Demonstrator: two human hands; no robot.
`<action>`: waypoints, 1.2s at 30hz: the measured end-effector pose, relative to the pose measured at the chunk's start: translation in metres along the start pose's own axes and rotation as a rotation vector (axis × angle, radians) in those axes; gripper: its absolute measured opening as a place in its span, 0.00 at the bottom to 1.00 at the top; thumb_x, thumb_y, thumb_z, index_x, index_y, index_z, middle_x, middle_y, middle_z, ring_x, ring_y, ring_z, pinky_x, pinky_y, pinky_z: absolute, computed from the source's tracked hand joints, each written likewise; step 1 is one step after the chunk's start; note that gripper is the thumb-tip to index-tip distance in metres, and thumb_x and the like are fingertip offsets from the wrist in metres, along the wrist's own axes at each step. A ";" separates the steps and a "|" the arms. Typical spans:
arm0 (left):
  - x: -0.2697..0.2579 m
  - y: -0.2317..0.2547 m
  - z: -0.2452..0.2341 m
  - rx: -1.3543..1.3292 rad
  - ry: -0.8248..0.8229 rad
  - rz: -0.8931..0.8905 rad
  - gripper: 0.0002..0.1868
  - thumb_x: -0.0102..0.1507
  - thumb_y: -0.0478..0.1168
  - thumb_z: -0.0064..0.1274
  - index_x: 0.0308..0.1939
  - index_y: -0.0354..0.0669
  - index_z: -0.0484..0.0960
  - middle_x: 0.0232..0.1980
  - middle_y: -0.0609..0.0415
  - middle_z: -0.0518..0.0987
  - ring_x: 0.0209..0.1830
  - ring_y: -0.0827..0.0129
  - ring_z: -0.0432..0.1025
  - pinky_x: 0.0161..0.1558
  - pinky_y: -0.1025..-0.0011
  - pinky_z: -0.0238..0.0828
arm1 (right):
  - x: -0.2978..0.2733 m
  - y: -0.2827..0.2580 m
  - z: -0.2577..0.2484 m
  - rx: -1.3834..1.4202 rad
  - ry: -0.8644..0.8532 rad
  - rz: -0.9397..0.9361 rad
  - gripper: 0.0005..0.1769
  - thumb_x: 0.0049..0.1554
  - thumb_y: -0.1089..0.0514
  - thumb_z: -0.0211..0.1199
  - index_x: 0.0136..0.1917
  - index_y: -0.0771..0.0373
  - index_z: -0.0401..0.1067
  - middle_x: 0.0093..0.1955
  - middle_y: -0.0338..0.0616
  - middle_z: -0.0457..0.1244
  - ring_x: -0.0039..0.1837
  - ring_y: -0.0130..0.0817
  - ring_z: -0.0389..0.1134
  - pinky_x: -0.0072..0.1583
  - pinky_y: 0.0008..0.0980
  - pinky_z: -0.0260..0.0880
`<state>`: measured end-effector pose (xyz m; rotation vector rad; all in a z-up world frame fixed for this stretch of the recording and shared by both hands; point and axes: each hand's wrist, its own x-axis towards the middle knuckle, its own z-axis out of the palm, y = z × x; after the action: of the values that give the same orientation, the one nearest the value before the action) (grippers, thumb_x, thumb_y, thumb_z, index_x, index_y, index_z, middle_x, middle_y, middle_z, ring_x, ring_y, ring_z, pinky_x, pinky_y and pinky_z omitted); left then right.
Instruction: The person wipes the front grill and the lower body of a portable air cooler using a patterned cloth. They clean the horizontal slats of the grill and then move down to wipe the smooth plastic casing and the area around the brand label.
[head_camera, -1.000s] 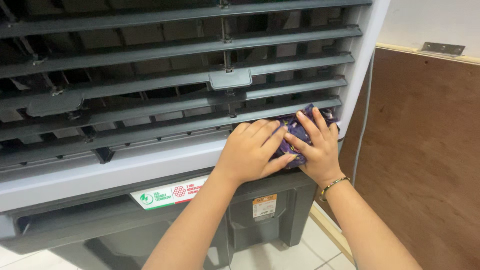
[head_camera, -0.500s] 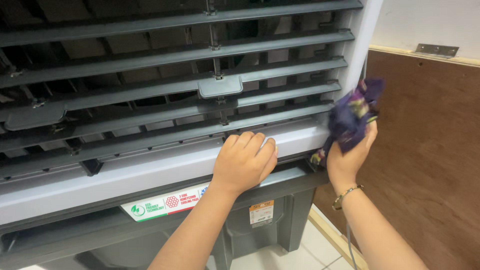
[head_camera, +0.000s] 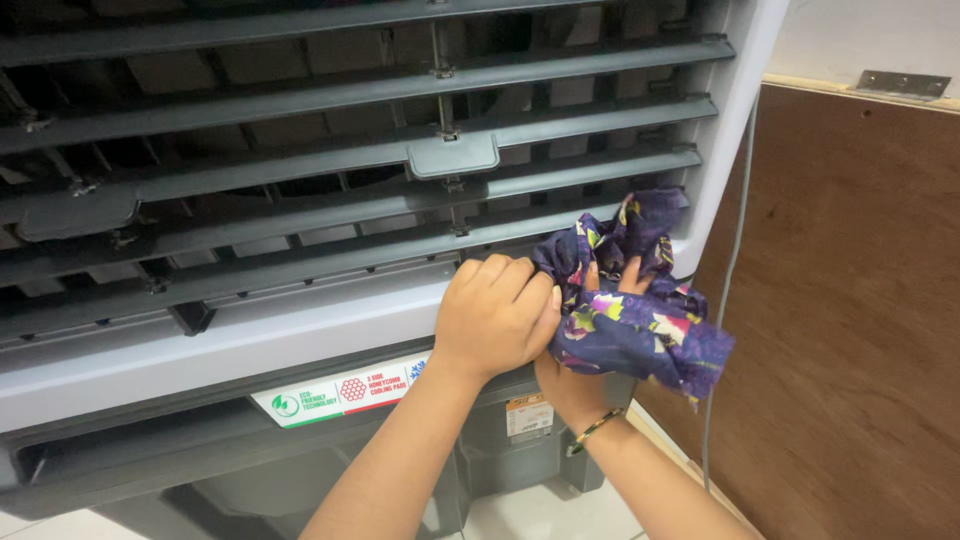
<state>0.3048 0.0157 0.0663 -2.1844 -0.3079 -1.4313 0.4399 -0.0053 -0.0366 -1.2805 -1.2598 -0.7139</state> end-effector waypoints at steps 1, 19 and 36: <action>0.000 0.001 0.001 0.003 0.015 -0.004 0.08 0.62 0.45 0.59 0.37 0.46 0.80 0.40 0.54 0.76 0.40 0.61 0.70 0.41 0.62 0.61 | 0.006 0.002 -0.004 -0.003 0.001 -0.005 0.44 0.59 0.49 0.61 0.80 0.72 0.51 0.83 0.76 0.35 0.83 0.77 0.34 0.78 0.67 0.36; -0.003 -0.002 -0.001 -0.110 0.020 -0.003 0.37 0.59 0.64 0.60 0.63 0.43 0.80 0.35 0.55 0.71 0.33 0.61 0.65 0.36 0.63 0.56 | 0.001 -0.016 -0.006 0.156 -0.058 0.063 0.42 0.63 0.46 0.58 0.82 0.64 0.47 0.84 0.63 0.41 0.85 0.66 0.37 0.81 0.59 0.37; -0.014 -0.003 0.003 -0.112 0.117 -0.025 0.33 0.65 0.63 0.60 0.67 0.51 0.75 0.57 0.52 0.71 0.45 0.58 0.69 0.44 0.63 0.64 | 0.054 0.045 -0.025 -0.036 0.021 0.199 0.52 0.67 0.44 0.58 0.86 0.76 0.33 0.88 0.74 0.28 0.88 0.71 0.22 0.84 0.62 0.22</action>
<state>0.2997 0.0208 0.0541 -2.1796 -0.2198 -1.6185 0.5016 -0.0061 0.0048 -1.4023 -1.0889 -0.6077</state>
